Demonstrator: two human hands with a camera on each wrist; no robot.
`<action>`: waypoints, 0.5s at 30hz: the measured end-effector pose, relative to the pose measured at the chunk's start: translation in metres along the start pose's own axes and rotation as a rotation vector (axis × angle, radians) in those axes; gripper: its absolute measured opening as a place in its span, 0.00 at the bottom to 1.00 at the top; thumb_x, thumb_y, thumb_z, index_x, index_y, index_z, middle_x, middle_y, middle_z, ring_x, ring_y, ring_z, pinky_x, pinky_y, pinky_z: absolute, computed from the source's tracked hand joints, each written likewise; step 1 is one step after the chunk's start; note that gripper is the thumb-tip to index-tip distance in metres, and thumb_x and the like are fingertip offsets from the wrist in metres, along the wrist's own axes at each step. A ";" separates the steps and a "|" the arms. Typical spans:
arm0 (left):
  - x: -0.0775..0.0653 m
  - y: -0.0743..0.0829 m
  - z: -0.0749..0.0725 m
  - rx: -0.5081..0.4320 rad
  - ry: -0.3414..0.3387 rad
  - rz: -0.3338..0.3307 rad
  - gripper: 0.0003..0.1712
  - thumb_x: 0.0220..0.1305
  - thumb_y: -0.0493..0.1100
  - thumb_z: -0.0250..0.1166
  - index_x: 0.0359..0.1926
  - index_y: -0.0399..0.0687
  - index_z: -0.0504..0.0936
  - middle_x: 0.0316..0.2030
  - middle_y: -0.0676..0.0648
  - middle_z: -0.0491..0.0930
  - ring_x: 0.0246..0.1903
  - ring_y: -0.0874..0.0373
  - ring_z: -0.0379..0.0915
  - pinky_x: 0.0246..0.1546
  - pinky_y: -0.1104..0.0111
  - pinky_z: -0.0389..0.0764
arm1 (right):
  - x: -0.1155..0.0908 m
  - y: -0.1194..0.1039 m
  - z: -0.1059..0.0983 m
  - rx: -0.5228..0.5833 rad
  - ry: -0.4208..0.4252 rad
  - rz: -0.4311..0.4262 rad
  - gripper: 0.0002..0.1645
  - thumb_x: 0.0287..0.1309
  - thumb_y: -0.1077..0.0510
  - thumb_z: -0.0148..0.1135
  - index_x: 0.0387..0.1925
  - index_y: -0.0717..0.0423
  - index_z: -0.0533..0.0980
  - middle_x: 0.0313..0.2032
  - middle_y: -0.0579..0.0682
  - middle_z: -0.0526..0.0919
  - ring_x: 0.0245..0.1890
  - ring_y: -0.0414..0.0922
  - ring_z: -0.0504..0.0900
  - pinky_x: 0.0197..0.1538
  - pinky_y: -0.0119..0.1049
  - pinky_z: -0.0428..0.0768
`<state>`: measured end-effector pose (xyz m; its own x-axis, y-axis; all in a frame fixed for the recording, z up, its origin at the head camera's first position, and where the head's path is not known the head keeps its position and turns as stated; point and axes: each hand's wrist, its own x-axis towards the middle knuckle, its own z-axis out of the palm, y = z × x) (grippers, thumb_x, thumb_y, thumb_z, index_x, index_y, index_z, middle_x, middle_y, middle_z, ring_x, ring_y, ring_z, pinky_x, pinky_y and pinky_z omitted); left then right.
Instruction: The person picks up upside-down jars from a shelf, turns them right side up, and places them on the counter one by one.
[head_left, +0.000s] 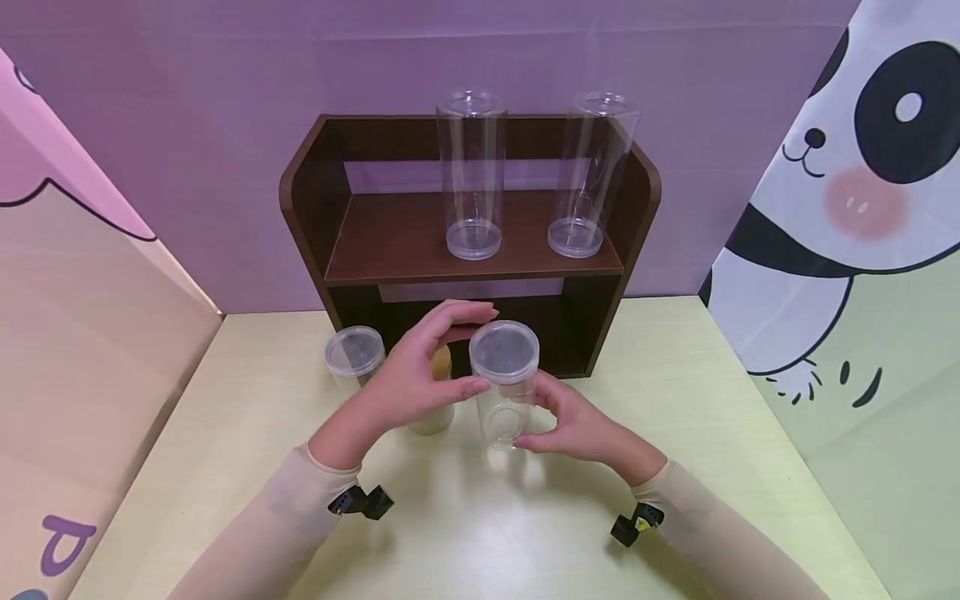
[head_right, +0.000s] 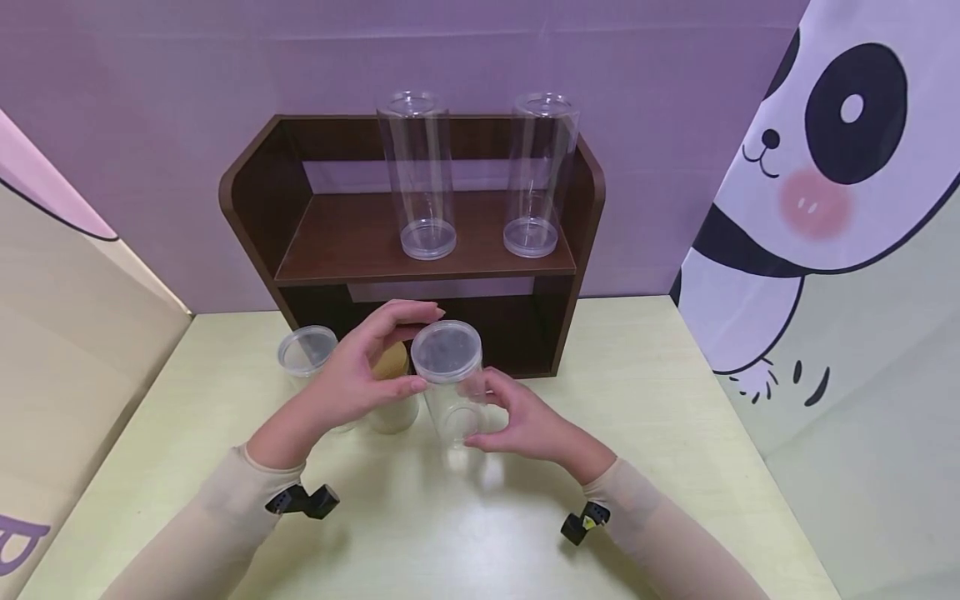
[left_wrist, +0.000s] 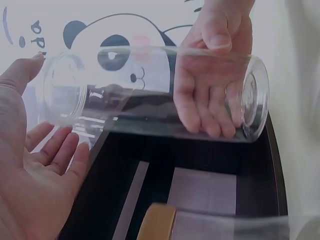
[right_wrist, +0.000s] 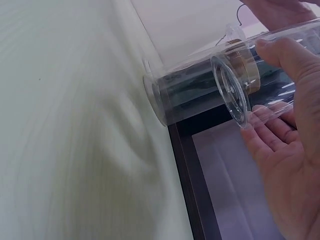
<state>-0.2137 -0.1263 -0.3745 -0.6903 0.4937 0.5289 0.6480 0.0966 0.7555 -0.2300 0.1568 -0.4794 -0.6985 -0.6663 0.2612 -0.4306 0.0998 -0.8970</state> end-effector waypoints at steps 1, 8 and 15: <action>-0.001 -0.001 -0.002 0.002 0.007 0.002 0.45 0.60 0.30 0.83 0.76 0.43 0.74 0.72 0.46 0.76 0.72 0.50 0.73 0.75 0.59 0.76 | 0.000 0.001 0.000 -0.001 0.001 -0.001 0.49 0.57 0.66 0.84 0.77 0.57 0.70 0.71 0.55 0.79 0.72 0.57 0.78 0.78 0.60 0.73; -0.015 -0.004 -0.020 0.027 0.060 -0.030 0.39 0.62 0.28 0.81 0.72 0.43 0.78 0.69 0.45 0.78 0.70 0.49 0.74 0.72 0.60 0.79 | 0.001 0.003 0.000 0.003 0.014 -0.001 0.43 0.56 0.69 0.82 0.72 0.61 0.73 0.70 0.66 0.77 0.71 0.58 0.78 0.78 0.55 0.73; -0.034 -0.005 -0.042 0.080 0.114 -0.063 0.36 0.63 0.27 0.79 0.71 0.42 0.79 0.67 0.42 0.79 0.68 0.52 0.75 0.71 0.63 0.78 | 0.007 0.012 -0.001 -0.063 0.039 0.013 0.42 0.56 0.70 0.80 0.70 0.59 0.73 0.70 0.54 0.78 0.71 0.53 0.78 0.78 0.54 0.74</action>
<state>-0.2068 -0.1795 -0.3800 -0.7592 0.3838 0.5256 0.6230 0.1949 0.7575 -0.2408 0.1539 -0.4880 -0.7255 -0.6354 0.2643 -0.4557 0.1558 -0.8764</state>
